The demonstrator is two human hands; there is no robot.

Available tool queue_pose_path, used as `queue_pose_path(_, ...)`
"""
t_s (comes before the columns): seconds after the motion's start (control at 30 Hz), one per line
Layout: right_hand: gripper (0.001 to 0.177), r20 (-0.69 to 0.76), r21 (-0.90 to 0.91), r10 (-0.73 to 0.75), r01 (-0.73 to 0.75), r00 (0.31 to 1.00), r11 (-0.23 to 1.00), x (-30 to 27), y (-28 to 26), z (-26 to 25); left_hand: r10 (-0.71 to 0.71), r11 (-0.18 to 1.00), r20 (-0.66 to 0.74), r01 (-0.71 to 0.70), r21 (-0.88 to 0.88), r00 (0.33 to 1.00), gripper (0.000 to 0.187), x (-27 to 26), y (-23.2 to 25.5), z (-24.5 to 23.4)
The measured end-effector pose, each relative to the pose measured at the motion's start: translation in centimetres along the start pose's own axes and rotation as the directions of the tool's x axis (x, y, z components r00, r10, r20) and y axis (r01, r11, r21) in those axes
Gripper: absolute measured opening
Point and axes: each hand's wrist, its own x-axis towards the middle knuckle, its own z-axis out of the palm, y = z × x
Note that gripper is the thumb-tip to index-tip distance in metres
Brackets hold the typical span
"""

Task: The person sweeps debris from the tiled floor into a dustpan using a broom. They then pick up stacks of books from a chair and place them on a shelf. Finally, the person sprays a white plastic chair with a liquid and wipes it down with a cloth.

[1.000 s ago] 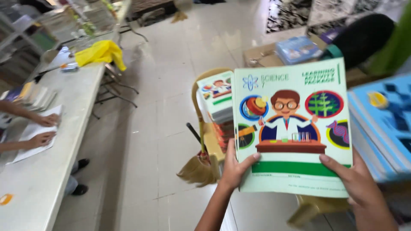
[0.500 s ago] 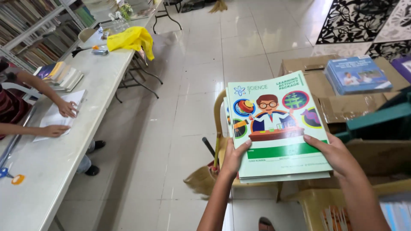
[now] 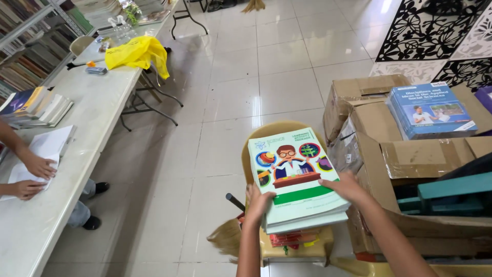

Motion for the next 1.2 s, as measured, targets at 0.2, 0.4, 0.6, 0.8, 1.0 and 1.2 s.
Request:
queue_pose_path(0.2, 0.070, -0.008, 0.180, -0.134, 0.133, 0.991, 0.975, 2.3, 4.8, 2.7, -0.172, 0.750, 0.237, 0.283, -0.598, 0.956, 0.095, -2.1, 1.7, -1.1)
queue_pose_path(0.4, 0.093, -0.193, 0.035, -0.197, 0.208, 0.961, 0.978, -1.5, 1.7, 1.4, -0.147, 0.831, 0.219, 0.240, -0.502, 0.965, 0.112, -2.1, 1.0, -1.7)
queue_pose_path(0.6, 0.087, -0.375, -0.244, -0.258, 0.173, 0.890, 0.954, -9.5, -0.1, 1.6, 0.224, 0.973, -0.049, -0.221, 0.069, 0.973, 0.090, -5.1, 3.4, -2.4)
queue_pose_path(0.8, 0.078, -0.521, -0.302, -0.179, 0.016, 0.835, 0.953, -18.4, -0.9, 2.6, 0.629, 0.710, 0.085, -0.616, 0.341, 0.773, 0.075, -10.0, 6.2, -0.7)
queue_pose_path(1.0, 0.087, -0.623, -0.324, -0.114, -0.122, 0.774, 0.938, -27.8, -2.0, 3.1, 0.723, 0.552, 0.348, -0.802, 0.226, 0.596, 0.087, -14.8, 9.9, 1.2)
queue_pose_path(1.2, 0.090, -0.755, -0.348, -0.094, -0.275, 0.648, 0.896, -39.5, -3.2, 3.8, 0.818, 0.395, 0.445, -0.918, 0.025, 0.364, 0.094, -22.6, 13.1, 3.5)
